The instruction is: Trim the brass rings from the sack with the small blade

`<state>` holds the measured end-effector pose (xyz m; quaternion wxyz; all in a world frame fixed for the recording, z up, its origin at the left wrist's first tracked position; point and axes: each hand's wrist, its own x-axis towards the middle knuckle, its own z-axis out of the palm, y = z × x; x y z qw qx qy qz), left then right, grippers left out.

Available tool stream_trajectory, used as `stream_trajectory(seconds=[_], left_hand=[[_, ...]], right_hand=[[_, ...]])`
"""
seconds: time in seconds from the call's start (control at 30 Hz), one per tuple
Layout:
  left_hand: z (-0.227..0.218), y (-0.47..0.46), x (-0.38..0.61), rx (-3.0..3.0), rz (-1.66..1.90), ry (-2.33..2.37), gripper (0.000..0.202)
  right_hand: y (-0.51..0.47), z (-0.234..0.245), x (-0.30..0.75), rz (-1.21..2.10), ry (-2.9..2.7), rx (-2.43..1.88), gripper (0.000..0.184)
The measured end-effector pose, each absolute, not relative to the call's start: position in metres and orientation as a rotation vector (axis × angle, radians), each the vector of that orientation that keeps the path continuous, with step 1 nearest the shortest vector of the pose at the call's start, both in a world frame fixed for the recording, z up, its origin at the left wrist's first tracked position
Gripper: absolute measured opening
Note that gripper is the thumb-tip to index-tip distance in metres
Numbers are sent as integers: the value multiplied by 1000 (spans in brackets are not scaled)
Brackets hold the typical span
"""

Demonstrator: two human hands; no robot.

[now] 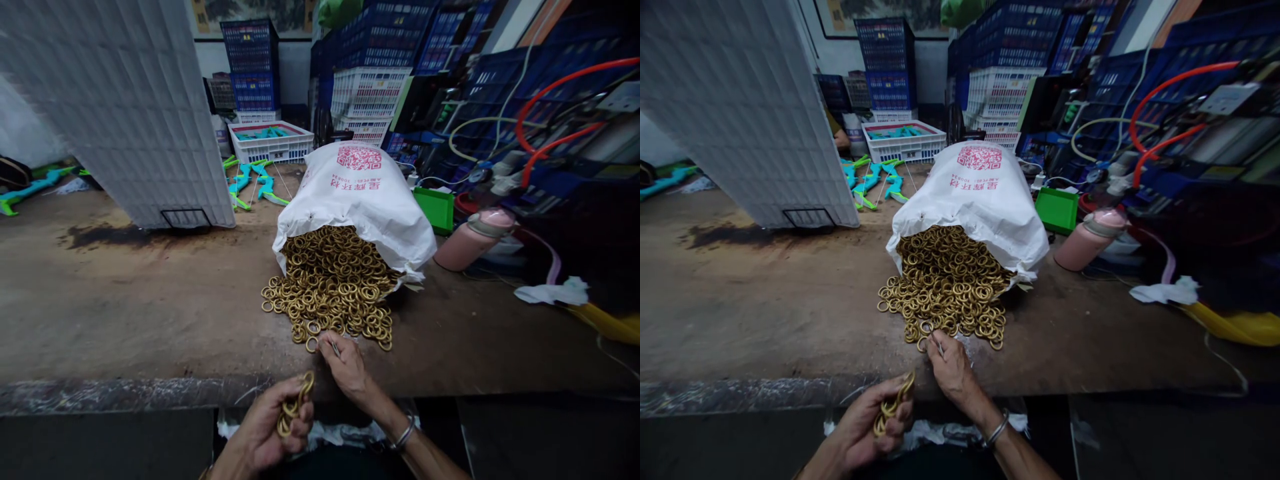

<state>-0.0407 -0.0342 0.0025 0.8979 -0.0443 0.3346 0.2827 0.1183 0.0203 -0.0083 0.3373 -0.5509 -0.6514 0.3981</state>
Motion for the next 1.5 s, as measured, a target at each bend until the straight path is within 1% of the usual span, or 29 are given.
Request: stream_trajectory(seconds=[0.1,0.23,0.33,0.43,0.6,0.83,0.93,1.03,1.07,1.17,1.23,1.3,1.4,1.5], left_hand=[[-6,-61,-60,-113,551,891,11],[-21,-78,-73,-250,624,1041,19],[-27,-75,-69,-362,680,1051,18],[-29,-69,-60,-444,701,1056,17],[-35,-68,-52,-461,815,1041,13],[-40,-69,-51,-332,777,1017,20],[-34,-73,-52,-261,784,1060,19],[-22,-78,-54,-55,752,1023,18],[-17,-78,-54,50,741,996,21],[0,-72,-51,378,776,995,37],[9,-61,-46,564,905,1090,42],[14,-48,-40,725,1035,1208,43],[14,-30,-31,926,1112,1203,37],[8,-21,-26,1026,1110,1124,25]], right_hand=[[21,-9,120,883,-1784,-1527,24],[23,-5,117,755,-1889,-1643,13],[24,-5,112,662,-2026,-1693,22],[25,-5,107,552,-2150,-1787,25],[28,-1,102,441,-2202,-1924,23],[30,-5,101,424,-2170,-1955,21],[31,-8,107,499,-2103,-1904,22],[32,-6,114,686,-1976,-1743,10],[31,-4,116,778,-1927,-1669,11],[27,3,120,1096,-1775,-1475,22],[22,6,120,1277,-1723,-1391,20],[17,8,119,1379,-1717,-1341,18],[12,7,118,1428,-1706,-1296,20],[9,3,117,1472,-1654,-1277,18]])
